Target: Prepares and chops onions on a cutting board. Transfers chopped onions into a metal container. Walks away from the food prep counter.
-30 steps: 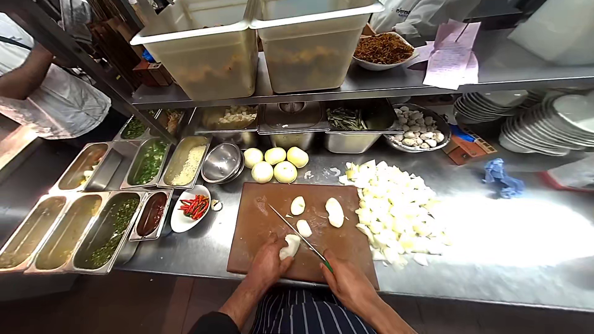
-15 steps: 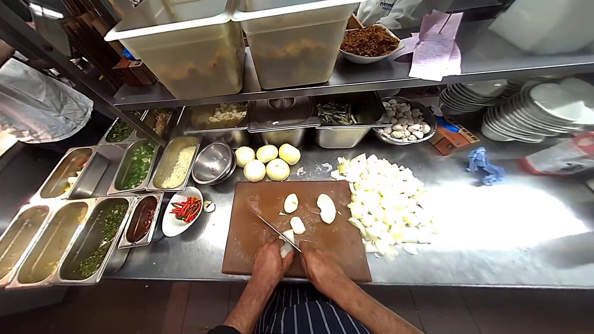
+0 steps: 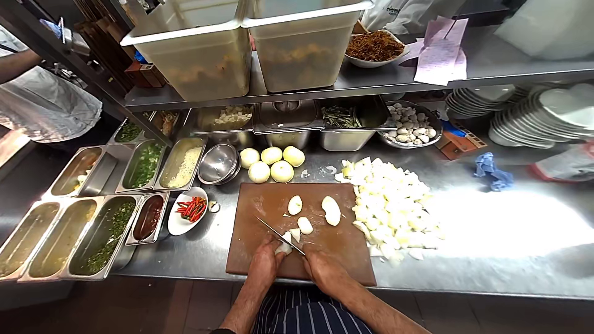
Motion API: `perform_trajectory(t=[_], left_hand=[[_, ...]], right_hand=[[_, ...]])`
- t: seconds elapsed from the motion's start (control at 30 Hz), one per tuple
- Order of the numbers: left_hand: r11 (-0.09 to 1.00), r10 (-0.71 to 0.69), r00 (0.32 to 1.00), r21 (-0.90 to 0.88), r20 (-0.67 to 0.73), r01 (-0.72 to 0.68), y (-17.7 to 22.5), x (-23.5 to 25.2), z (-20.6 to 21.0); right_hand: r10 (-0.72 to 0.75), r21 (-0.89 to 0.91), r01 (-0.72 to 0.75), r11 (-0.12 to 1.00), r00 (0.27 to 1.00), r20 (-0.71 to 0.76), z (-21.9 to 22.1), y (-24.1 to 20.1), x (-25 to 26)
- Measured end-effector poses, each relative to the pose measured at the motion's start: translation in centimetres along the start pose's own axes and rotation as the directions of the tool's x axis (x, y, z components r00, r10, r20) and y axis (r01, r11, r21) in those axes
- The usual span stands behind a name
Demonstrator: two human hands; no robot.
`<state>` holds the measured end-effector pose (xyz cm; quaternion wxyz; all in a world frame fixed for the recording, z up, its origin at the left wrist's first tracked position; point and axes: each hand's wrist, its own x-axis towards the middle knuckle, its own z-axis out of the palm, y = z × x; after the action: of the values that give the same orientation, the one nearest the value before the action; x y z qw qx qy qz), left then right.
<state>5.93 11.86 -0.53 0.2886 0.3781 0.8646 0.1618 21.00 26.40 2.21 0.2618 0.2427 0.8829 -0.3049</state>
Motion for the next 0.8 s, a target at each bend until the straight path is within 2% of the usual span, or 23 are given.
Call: perform_trajectory(t=[0.1, 0.2, 0.33, 0.4, 0.47, 0.53, 0.6, 0.67, 0.73, 0.8], left_hand=[[1.0, -0.028, 0.999, 0.01, 0.024, 0.028, -0.5, -1.8, 0.1], [0.996, -0.069, 0.996, 0.062, 0.053, 0.066, 0.1, -2.3, 0.4], [0.988, -0.108, 0.993, 0.117, 0.053, 0.101, 2.0, -0.9, 0.9], [0.987, -0.106, 0.993, 0.128, 0.044, 0.1, 2.4, -0.3, 1.1], [0.986, -0.108, 0.994, 0.129, 0.03, 0.103, 2.2, -0.3, 1.4], [0.988, -0.09, 0.996, 0.128, -0.02, 0.091, 1.7, -0.6, 1.9], [0.994, -0.055, 0.993, 0.09, -0.101, 0.064, 0.7, -1.3, 2.2], [0.999, -0.013, 0.992, 0.04, -0.123, 0.018, -0.2, -1.9, 2.1], [0.999, 0.024, 0.993, 0.027, -0.113, -0.021, -0.9, -2.0, 2.1], [0.999, 0.043, 0.991, 0.032, -0.127, -0.039, -1.0, -1.8, 2.2]], right_hand=[[-0.069, 0.069, 0.073, 0.995, 0.996, -0.06, 0.9, 1.2, 0.9], [-0.084, 0.056, 0.089, 0.994, 0.993, -0.086, -0.6, 0.7, -0.6], [0.045, -0.109, -0.034, 0.993, 0.994, 0.102, -4.8, -3.2, -4.0], [0.105, -0.14, -0.084, 0.987, 0.982, 0.154, -5.1, -3.8, -4.0], [0.059, -0.09, -0.049, 0.995, 0.993, 0.104, -2.7, -2.2, -1.6], [-0.018, -0.015, 0.018, 1.0, 1.0, -0.009, 0.3, -0.2, 0.6], [-0.069, 0.041, 0.072, 0.997, 0.995, -0.072, 1.2, 0.8, 1.3], [-0.09, 0.071, 0.097, 0.993, 0.991, -0.097, 1.0, 1.3, 0.8], [-0.105, 0.033, 0.107, 0.994, 0.992, -0.073, -0.3, 0.5, -0.6], [-0.07, -0.044, 0.072, 0.996, 0.997, 0.032, -2.5, -1.5, -2.6]])
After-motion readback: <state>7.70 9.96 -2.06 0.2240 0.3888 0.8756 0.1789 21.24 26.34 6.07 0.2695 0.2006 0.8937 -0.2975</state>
